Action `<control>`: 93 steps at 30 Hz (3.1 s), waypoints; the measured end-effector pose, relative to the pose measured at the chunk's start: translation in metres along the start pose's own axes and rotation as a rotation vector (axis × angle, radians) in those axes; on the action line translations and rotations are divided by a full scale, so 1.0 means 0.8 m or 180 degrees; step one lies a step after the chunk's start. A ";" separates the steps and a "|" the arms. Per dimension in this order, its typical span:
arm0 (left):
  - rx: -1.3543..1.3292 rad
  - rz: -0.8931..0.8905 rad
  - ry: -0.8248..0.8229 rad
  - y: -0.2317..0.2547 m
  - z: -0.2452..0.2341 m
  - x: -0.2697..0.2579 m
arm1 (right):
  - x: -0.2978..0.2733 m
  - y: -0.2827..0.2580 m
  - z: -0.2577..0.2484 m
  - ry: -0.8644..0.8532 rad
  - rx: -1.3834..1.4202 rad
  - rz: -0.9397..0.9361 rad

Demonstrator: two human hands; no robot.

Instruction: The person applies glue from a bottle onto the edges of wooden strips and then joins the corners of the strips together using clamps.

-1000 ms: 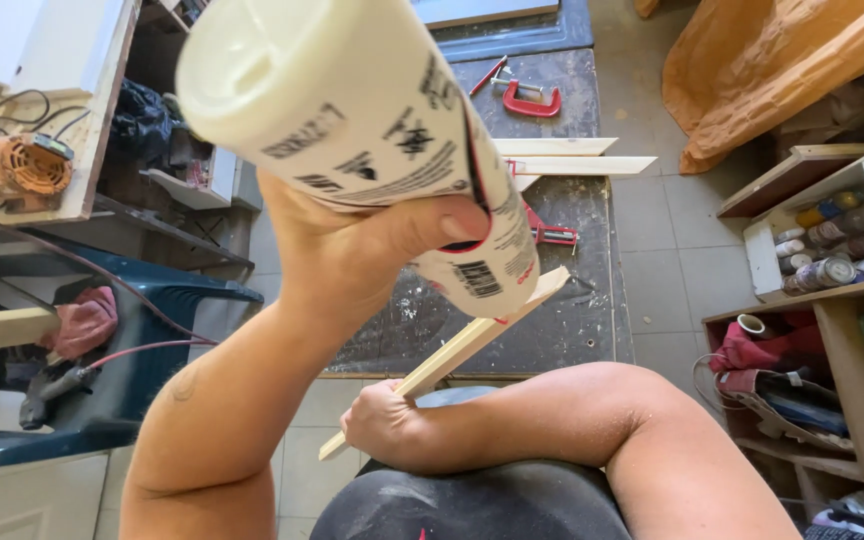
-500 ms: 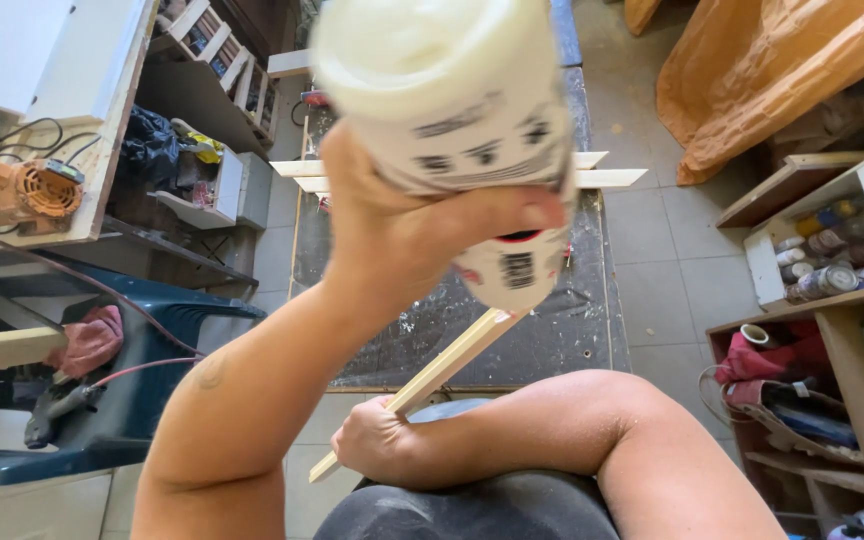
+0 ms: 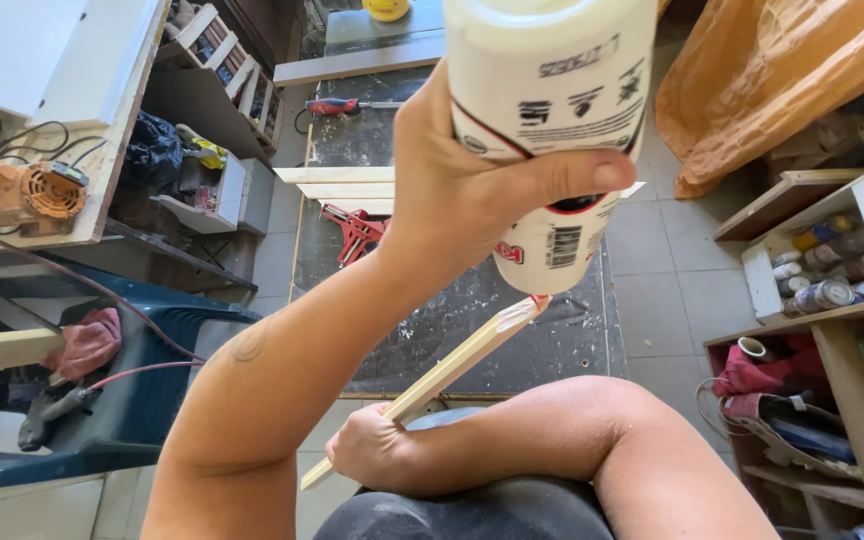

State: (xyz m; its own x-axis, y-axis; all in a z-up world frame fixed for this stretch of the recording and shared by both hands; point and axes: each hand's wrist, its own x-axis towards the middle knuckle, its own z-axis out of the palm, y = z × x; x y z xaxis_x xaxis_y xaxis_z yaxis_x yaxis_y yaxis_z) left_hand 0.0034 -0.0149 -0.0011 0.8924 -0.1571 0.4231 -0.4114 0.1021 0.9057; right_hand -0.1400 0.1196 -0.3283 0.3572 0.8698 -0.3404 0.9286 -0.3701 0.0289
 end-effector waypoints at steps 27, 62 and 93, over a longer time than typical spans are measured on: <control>0.0107 0.0074 -0.0332 -0.020 0.003 0.006 | -0.001 -0.002 0.018 0.0280 -0.0112 0.0034; -0.1821 -0.2038 0.4314 -0.218 -0.449 -0.280 | -0.120 0.422 0.302 0.1698 0.1324 0.4134; -0.2025 -0.1875 0.4191 -0.255 -0.495 -0.337 | -0.004 0.582 0.173 0.0134 0.1380 0.2732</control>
State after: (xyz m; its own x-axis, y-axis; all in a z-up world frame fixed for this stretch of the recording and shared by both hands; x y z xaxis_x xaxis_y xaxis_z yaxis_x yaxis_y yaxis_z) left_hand -0.0794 0.3954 -0.3106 0.5610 0.5739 -0.5966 -0.1223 0.7702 0.6260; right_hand 0.2777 -0.1006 -0.4438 0.9088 0.2543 -0.3308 0.2341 -0.9670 -0.1004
